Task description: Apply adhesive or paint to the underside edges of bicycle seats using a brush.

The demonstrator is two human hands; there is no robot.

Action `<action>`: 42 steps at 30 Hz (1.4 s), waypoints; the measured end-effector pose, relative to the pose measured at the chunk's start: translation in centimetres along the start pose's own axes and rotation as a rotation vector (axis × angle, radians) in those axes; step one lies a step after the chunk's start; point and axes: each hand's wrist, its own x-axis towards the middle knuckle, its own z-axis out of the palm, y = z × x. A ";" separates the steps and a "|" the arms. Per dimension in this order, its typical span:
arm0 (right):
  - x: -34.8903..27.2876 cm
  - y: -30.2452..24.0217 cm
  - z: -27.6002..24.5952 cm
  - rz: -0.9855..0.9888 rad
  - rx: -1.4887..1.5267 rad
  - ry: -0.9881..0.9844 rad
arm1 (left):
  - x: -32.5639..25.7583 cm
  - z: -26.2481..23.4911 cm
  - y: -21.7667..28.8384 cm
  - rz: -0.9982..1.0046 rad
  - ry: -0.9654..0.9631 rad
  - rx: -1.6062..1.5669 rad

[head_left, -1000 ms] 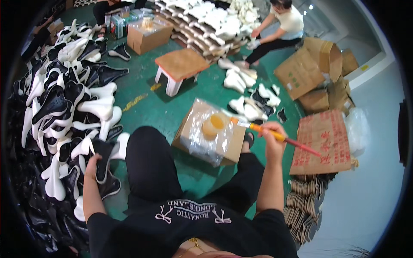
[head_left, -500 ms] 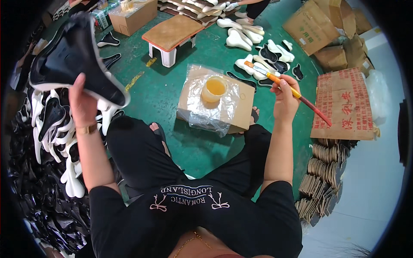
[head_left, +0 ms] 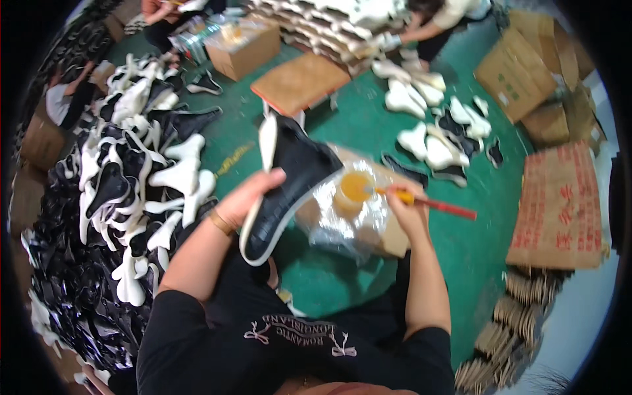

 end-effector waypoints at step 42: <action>-1.8 0.1 0.3 0.174 0.202 0.074 | -1.0 0.1 -0.3 -0.048 0.038 -0.088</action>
